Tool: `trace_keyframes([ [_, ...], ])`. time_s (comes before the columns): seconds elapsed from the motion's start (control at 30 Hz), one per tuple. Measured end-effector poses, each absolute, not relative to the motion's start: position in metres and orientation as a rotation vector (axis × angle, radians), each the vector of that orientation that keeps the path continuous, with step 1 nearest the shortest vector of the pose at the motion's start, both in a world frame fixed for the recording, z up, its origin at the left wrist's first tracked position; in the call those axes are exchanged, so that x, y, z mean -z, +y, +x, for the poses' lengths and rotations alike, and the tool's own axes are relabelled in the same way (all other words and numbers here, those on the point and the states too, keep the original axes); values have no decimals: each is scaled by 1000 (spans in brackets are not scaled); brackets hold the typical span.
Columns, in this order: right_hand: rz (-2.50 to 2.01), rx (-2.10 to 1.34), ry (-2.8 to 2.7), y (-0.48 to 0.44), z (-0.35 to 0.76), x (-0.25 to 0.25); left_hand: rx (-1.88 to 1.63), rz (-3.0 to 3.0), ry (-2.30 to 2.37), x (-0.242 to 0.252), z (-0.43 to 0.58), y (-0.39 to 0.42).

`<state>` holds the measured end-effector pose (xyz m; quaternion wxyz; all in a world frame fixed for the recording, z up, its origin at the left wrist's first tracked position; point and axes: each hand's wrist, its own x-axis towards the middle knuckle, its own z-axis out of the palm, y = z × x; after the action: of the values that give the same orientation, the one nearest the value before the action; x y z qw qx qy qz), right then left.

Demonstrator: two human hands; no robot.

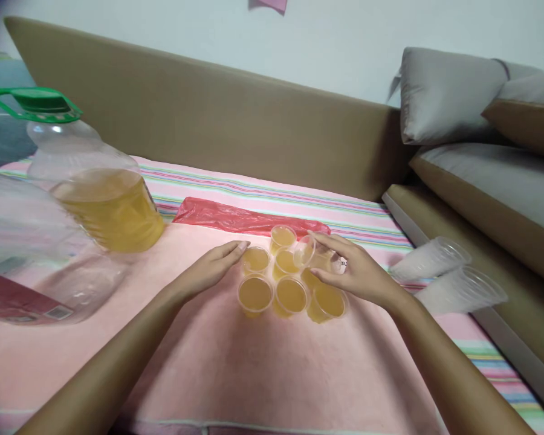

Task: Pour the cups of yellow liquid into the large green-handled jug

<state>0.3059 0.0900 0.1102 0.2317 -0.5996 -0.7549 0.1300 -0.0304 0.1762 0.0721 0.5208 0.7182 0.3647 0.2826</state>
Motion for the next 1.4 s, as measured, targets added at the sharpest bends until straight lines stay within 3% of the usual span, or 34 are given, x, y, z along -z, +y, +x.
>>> trace_keyframes([
  [1.4,-1583,-318,-2030,93,294,-109,-666,1740,900,-77,-30,175],
])
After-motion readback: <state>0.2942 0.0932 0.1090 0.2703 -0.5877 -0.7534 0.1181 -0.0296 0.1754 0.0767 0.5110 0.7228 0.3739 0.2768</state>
